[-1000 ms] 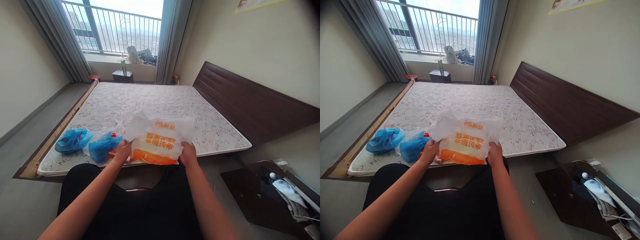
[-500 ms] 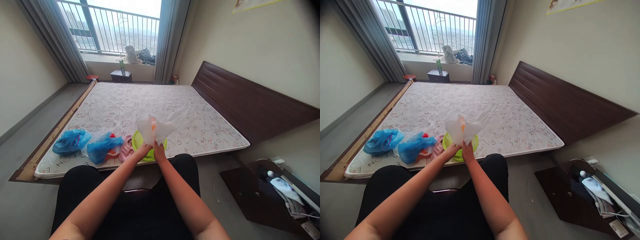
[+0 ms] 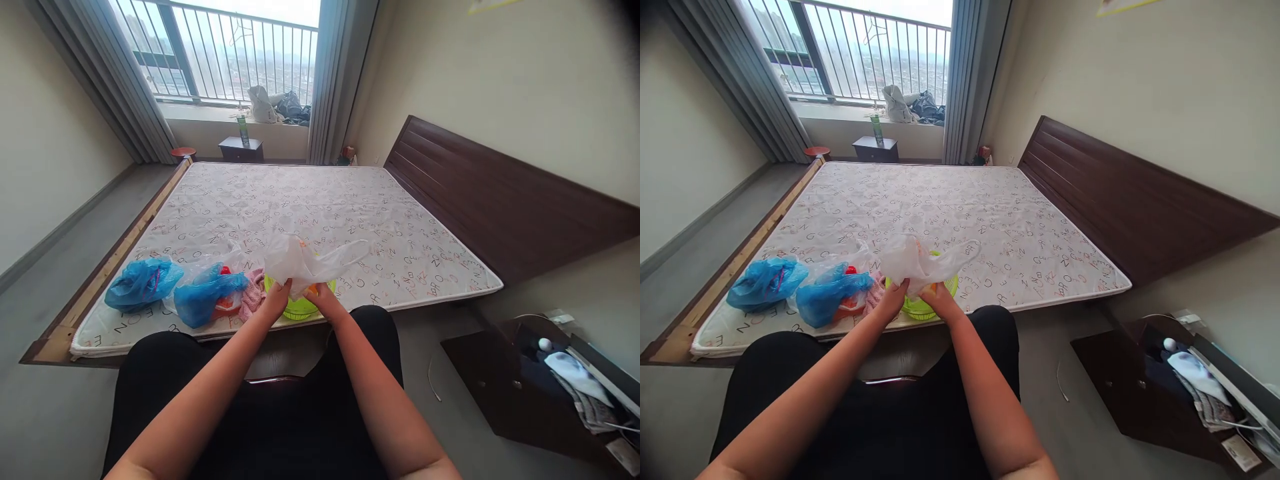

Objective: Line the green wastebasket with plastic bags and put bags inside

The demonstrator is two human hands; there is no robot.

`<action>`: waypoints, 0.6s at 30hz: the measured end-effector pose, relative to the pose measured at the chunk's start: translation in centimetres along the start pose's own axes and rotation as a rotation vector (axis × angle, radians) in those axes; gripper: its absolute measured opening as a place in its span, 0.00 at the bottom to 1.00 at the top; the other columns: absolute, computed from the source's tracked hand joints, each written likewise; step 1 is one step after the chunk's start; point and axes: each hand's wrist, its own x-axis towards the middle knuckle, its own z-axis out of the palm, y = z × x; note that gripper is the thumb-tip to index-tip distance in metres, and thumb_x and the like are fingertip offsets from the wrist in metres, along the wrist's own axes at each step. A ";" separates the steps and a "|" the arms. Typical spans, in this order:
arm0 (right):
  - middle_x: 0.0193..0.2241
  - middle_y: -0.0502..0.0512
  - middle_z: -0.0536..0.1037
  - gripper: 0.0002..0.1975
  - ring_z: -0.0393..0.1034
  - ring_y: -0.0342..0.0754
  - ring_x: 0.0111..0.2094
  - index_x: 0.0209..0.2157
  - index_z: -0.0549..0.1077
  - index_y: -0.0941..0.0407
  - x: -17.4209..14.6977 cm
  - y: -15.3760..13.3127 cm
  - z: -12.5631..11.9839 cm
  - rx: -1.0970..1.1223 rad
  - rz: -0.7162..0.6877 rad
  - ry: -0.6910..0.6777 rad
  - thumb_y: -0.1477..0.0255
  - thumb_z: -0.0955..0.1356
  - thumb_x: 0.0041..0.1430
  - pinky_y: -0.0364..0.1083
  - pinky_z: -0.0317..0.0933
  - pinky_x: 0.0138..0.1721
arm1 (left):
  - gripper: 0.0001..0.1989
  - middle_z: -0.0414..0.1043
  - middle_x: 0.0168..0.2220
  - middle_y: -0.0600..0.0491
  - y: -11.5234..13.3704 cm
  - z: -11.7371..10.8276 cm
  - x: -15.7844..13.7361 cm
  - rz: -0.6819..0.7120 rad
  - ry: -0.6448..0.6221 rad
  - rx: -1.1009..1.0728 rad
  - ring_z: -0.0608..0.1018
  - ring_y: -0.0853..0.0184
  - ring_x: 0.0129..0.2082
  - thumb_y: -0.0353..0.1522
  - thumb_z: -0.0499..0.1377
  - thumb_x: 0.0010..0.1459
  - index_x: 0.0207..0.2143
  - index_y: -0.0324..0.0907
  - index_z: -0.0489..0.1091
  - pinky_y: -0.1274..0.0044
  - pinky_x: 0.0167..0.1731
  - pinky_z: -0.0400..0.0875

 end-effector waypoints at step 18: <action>0.44 0.62 0.83 0.21 0.77 0.59 0.49 0.45 0.79 0.57 0.2 1.4 -7.5 -0.297 0.237 0.426 0.58 0.69 0.55 0.54 0.70 0.50 | 0.28 0.76 0.51 0.40 0.5 -6.1 2.3 0.037 0.205 0.491 0.79 0.55 0.50 0.29 0.57 0.62 0.65 0.36 0.64 0.63 0.54 0.73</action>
